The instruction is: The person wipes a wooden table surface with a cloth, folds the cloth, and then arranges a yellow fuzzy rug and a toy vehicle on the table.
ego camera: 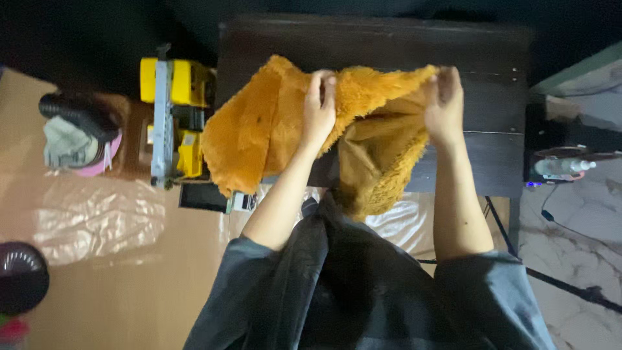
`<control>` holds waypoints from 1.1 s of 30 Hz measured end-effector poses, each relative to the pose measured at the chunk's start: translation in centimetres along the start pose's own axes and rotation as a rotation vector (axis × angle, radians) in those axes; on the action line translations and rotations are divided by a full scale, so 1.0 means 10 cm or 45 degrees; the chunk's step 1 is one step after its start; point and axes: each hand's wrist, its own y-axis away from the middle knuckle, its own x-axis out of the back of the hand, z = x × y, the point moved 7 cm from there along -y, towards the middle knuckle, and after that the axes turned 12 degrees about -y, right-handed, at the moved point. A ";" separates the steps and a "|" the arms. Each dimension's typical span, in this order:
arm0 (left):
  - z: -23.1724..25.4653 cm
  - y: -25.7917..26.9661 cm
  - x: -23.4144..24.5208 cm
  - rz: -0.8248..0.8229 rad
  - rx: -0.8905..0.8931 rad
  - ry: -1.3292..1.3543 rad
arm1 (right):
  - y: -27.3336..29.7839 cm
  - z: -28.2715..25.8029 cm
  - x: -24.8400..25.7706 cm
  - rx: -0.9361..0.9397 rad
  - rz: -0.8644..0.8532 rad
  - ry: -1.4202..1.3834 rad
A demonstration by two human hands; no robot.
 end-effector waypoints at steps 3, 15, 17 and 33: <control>0.60 0.03 0.00 0.072 -0.482 -0.376 | -0.04 -0.35 -0.36 0.143 -0.179 -0.048; 1.12 -0.19 -0.29 -0.466 -0.667 -0.428 | 0.77 0.11 -0.55 0.085 -0.084 0.345; 1.21 -0.21 -0.31 -0.476 -0.697 -0.432 | 1.00 0.59 -0.57 -0.313 0.037 0.517; 0.49 -0.47 -0.08 -0.694 -0.104 -0.382 | 1.10 -0.70 1.37 0.061 0.869 1.098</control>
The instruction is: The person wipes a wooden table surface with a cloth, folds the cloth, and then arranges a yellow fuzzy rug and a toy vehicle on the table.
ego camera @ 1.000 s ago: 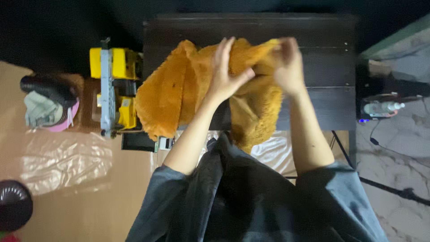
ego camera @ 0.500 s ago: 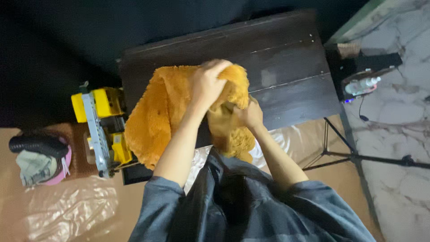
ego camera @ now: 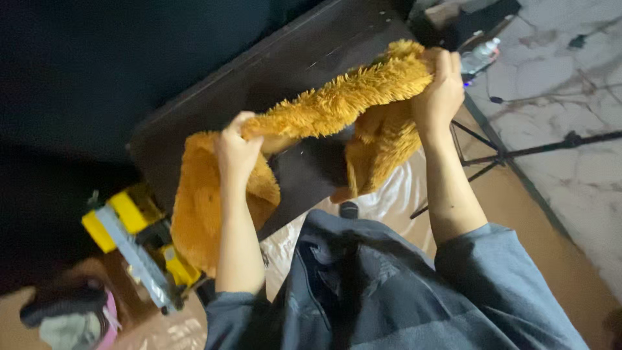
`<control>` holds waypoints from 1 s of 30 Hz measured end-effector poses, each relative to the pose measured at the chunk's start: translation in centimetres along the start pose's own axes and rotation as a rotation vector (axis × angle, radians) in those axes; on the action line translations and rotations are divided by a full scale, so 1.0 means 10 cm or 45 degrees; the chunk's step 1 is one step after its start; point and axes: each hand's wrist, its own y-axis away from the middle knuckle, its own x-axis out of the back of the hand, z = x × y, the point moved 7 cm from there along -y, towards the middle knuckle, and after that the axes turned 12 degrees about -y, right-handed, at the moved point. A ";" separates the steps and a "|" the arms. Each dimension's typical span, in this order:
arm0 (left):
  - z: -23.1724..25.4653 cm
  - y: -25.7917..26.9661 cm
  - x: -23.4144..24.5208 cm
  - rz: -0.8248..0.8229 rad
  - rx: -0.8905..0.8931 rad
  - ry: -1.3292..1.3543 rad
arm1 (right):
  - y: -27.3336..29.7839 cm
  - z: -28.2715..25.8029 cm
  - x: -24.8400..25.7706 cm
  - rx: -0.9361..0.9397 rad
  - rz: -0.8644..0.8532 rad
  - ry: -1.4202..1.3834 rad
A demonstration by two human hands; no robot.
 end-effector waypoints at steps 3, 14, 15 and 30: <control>0.13 -0.08 -0.34 0.113 -0.290 -0.328 | -0.04 -0.15 0.37 0.115 0.284 0.047; 0.57 0.05 -1.39 0.827 -0.035 -0.709 | 0.16 0.92 0.03 -0.326 -0.073 -0.368; 0.37 0.05 -1.79 0.483 0.299 -0.443 | 0.08 0.85 0.07 -0.225 -0.059 -0.347; 1.50 -0.09 -5.03 -0.280 0.439 0.781 | 0.20 0.58 0.96 0.032 -0.835 -0.286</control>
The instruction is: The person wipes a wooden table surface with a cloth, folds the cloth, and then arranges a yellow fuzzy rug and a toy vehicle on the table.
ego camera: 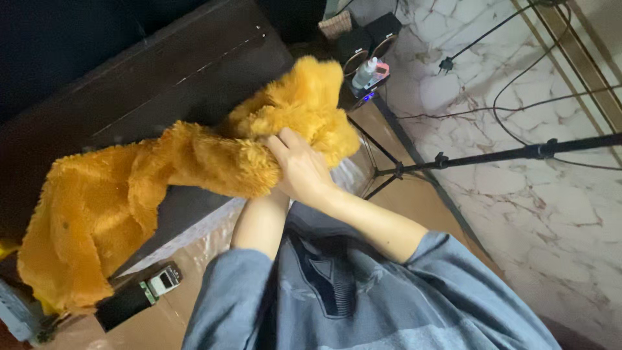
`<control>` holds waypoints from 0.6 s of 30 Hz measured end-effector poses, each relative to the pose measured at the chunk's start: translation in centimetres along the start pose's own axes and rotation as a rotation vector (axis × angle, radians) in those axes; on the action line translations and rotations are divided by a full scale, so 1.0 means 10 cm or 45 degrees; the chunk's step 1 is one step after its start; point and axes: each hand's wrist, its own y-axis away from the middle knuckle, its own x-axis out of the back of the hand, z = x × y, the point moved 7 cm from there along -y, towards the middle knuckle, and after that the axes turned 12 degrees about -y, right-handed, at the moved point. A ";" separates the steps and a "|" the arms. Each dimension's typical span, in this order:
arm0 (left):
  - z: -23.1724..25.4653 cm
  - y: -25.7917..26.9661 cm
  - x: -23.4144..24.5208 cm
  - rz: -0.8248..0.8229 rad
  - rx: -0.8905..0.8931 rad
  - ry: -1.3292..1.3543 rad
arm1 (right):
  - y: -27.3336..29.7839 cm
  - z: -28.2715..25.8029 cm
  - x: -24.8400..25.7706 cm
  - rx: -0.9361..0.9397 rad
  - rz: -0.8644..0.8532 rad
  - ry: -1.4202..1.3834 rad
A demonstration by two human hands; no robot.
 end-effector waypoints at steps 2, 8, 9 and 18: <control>0.06 -0.04 0.01 0.042 0.002 0.016 | 0.09 0.05 0.16 0.055 0.059 -0.028; 0.19 -0.17 0.28 0.128 -0.003 -0.018 | -0.02 0.19 0.38 0.046 0.214 -0.155; 0.16 -0.16 0.34 0.133 0.002 -0.028 | -0.05 0.21 0.35 0.027 0.201 -0.192; 0.19 -0.21 0.90 0.136 0.005 -0.156 | -0.32 0.12 0.12 -0.111 0.075 -0.178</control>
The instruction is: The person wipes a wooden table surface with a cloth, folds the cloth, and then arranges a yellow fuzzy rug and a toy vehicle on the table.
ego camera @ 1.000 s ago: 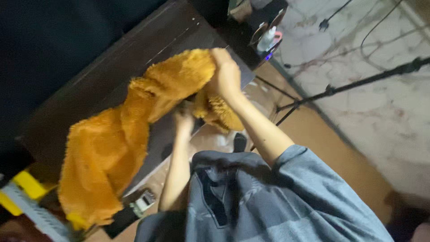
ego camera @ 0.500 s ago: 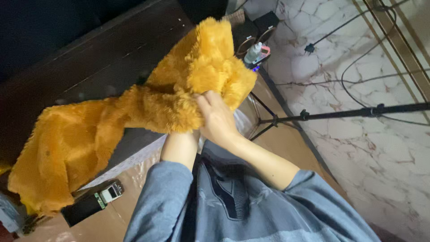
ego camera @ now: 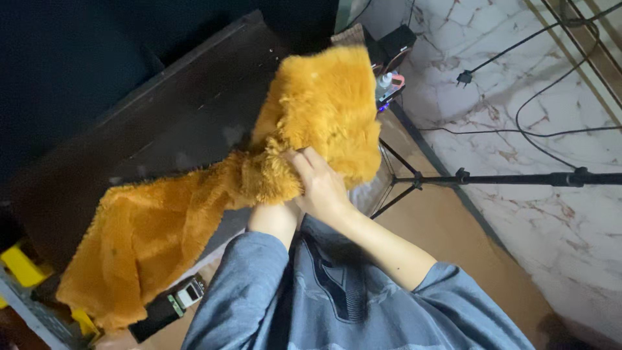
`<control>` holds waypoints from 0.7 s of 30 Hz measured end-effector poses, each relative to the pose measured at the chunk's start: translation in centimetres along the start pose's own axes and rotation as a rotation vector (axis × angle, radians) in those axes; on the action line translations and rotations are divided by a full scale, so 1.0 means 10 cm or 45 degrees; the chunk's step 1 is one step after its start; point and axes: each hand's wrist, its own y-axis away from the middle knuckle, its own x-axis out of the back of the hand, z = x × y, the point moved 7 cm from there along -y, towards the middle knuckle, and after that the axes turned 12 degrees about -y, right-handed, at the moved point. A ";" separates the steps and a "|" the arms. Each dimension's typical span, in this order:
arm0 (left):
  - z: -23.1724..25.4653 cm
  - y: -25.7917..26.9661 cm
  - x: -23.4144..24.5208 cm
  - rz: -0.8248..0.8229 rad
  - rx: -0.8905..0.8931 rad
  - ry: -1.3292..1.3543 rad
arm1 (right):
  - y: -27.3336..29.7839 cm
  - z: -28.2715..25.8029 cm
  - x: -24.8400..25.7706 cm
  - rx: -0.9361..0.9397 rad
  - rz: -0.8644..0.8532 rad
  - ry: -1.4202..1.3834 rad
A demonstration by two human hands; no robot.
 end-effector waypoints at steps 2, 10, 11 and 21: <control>0.00 -0.02 0.06 -0.016 -0.006 -0.027 | -0.04 0.03 0.08 -0.017 0.102 0.017; 0.10 -0.32 0.21 -0.054 -0.041 -0.070 | -0.19 0.23 -0.20 0.022 0.144 -0.073; 0.18 -0.43 0.21 -0.056 -0.048 -0.071 | -0.22 0.27 -0.30 -0.027 0.092 -0.093; 0.61 -1.05 0.29 -0.008 -0.116 -0.062 | -0.37 0.21 -0.39 0.013 0.209 0.019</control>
